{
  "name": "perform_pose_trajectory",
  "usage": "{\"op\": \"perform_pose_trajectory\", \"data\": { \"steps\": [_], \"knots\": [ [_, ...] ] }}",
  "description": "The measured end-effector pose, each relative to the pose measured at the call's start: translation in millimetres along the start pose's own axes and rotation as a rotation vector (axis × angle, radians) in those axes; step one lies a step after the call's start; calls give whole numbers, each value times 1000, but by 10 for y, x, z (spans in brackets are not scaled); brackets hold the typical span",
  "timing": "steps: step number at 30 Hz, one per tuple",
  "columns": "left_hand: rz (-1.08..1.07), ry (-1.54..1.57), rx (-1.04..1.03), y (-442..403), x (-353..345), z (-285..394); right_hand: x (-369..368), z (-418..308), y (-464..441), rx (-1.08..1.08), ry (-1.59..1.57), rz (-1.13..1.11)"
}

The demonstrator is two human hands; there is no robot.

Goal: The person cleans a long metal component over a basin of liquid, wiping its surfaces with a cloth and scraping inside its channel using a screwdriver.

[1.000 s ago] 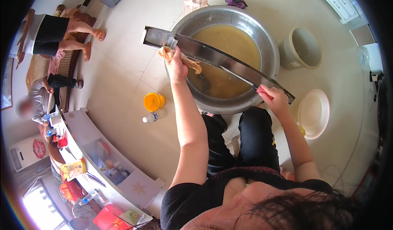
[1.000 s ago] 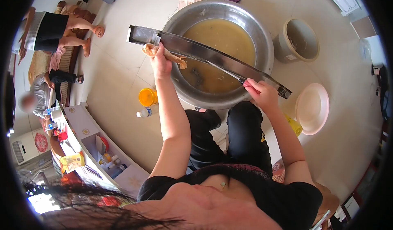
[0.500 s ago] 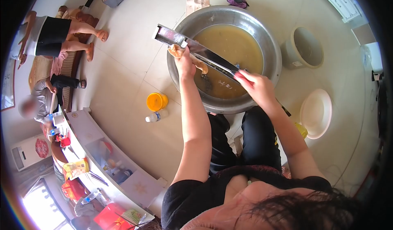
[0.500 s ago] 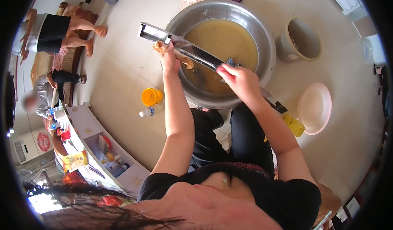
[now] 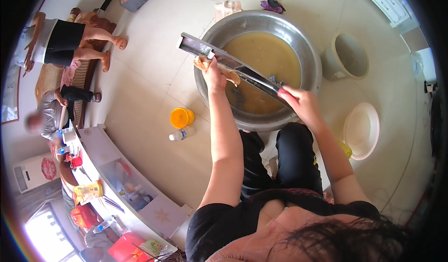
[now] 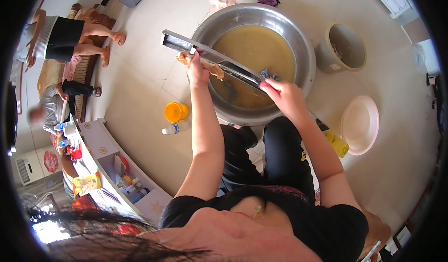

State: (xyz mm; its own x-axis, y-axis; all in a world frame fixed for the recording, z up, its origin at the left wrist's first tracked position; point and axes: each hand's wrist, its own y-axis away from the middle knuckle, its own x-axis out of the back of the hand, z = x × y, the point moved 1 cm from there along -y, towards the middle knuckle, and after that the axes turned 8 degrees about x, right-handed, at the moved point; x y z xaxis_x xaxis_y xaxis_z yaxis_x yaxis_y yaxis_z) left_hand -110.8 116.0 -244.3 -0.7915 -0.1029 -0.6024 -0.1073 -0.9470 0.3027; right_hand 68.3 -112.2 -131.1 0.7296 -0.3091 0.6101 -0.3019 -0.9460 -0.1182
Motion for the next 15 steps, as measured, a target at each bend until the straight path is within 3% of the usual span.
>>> {"op": "perform_pose_trajectory", "data": {
  "steps": [5,7,9,13,14,15],
  "knots": [
    [-122,46,9,-53,24,-34,-232,198,173,107,-42,203],
    [-26,56,6,144,-179,58,-398,-31,55,110,-1,215],
    [-88,93,47,218,-282,51,-543,-205,-28,235,37,343],
    [-82,65,19,131,-124,54,-370,-78,160,185,237,261],
    [-67,79,26,100,-108,38,-385,35,205,235,72,313],
    [-60,83,25,115,-125,33,-388,7,184,205,100,278]
  ]
}}
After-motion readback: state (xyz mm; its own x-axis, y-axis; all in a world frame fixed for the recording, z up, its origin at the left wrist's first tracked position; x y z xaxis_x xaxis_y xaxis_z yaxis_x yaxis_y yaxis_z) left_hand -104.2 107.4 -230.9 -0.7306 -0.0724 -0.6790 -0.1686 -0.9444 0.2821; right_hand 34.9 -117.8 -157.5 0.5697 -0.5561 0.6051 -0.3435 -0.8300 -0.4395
